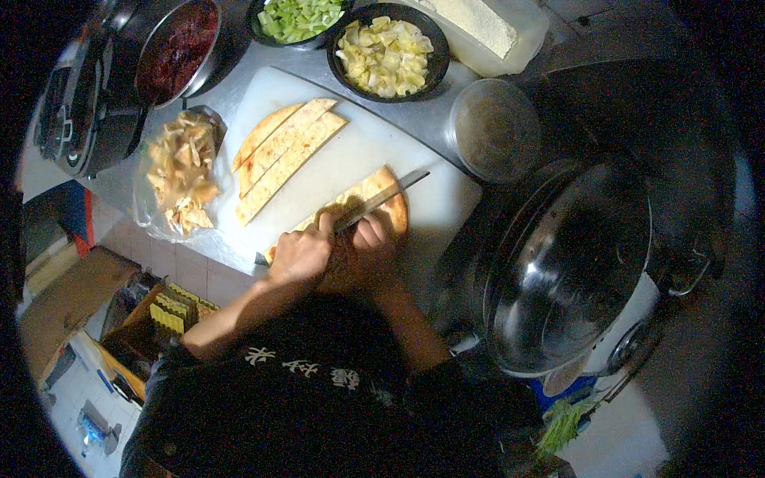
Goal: The person cuts a large flatbread into strips and then into smaller pieces using a cleaver on a cutting board. The cut pieces are placed into a plastic bag. The person also sharpens the cleaver with a honing steel during the process.
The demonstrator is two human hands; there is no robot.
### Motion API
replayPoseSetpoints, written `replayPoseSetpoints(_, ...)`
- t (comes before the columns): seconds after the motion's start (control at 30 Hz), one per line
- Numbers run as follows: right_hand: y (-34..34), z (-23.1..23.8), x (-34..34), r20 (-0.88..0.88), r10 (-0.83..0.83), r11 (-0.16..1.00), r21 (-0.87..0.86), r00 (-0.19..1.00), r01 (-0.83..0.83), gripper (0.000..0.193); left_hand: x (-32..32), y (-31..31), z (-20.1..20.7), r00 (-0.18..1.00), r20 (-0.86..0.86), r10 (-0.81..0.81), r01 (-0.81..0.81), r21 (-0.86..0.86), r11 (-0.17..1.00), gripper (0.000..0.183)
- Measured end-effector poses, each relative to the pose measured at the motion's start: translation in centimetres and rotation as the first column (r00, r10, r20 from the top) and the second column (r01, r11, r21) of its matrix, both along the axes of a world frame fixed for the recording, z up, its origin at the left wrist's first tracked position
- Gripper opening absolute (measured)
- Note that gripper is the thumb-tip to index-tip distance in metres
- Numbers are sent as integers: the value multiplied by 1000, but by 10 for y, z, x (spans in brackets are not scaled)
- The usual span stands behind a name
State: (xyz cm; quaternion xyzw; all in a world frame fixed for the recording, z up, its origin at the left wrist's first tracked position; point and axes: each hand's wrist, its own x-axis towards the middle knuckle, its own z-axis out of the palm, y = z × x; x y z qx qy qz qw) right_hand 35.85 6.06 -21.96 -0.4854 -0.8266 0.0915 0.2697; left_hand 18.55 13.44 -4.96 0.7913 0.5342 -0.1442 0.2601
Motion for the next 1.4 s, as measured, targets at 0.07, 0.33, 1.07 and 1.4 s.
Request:
replayPoseSetpoints(0.07,6,7,2,-21,-4,1000,2,1000,4,32,-7,-5,14,999,-39,-6,5,-23,1000,19)
replayPoseSetpoints(0.33,24,39,-3,-63,-18,998,-66,998,14,34,-34,-27,9,997,78,-6,-12,237,971,13)
replayPoseSetpoints(1.07,151,95,86,-456,-654,520,-851,604,-79,17,-37,-31,-20,993,34,-110,96,287,953,20)
replayPoseSetpoints(1.4,187,86,85,-422,-469,264,-905,776,-332,8,-42,-37,-25,991,21,-130,119,275,954,34)
